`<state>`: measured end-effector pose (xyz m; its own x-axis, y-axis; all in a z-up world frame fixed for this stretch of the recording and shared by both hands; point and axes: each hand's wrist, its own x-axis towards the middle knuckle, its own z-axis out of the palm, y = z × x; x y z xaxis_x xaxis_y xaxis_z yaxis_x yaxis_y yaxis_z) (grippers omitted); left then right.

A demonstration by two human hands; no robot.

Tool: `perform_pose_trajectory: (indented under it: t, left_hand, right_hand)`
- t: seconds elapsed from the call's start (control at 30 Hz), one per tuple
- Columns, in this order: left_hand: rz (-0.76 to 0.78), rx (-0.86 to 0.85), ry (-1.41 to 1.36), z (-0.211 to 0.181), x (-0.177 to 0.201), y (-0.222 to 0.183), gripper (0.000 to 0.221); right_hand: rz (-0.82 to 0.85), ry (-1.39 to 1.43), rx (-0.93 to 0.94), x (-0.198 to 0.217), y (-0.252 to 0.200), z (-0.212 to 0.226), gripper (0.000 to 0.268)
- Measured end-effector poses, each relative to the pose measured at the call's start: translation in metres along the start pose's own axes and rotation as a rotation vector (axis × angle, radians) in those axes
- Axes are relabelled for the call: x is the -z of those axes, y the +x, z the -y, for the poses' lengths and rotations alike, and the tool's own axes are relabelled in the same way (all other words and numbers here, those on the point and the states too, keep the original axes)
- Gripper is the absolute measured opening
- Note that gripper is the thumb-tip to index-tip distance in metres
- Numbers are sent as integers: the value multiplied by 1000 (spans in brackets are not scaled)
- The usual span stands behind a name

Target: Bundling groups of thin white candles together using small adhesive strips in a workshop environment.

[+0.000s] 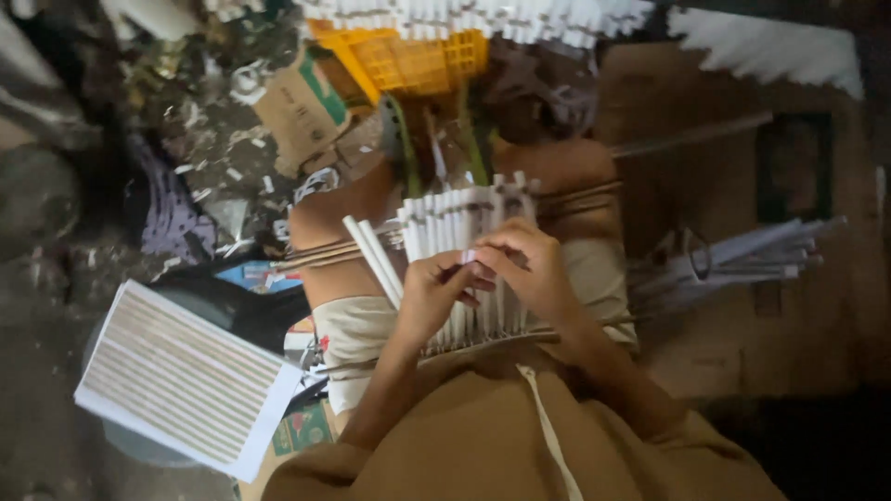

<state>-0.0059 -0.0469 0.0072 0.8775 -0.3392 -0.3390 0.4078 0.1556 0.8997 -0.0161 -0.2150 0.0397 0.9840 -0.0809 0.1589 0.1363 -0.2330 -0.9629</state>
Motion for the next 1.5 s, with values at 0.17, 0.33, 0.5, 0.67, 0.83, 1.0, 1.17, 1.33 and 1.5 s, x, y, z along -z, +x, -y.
perform_pose_trajectory:
  t: [0.17, 0.33, 0.5, 0.67, 0.83, 1.0, 1.17, 1.33, 1.5]
  left_hand:
    - [-17, 23, 47, -10, -3, 1, 18]
    - [7, -32, 118, -23, -6, -2, 22]
    - [22, -41, 134, -20, -9, 0, 19]
    - [10, -50, 125, -20, -10, -3, 14]
    - [16, -107, 46, -12, -4, 0, 14]
    - [33, -83, 85, -19, -4, -1, 13]
    - [60, -81, 82, -17, -2, 1, 11]
    - [95, -130, 119, -32, -4, 2, 9]
    - [170, -150, 94, -42, -6, 3, 9]
  right_hand:
    - [-261, -394, -83, 103, -10, -47, 16]
    - [-343, -753, -807, 256, -81, -220, 62]
    - [391, -2380, 154, 261, -127, -283, 66]
    - [-217, -1191, -996, 220, -82, -255, 66]
    - [-296, -957, -1406, 229, -62, -234, 55]
    - [-66, -1725, -21, 321, -123, -344, 20]
    - [-247, -1643, -183, 273, -81, -177, 36]
    - [-204, -846, -682, 240, -57, -72, 60]
    - [254, -490, -573, 193, -29, -44, 64]
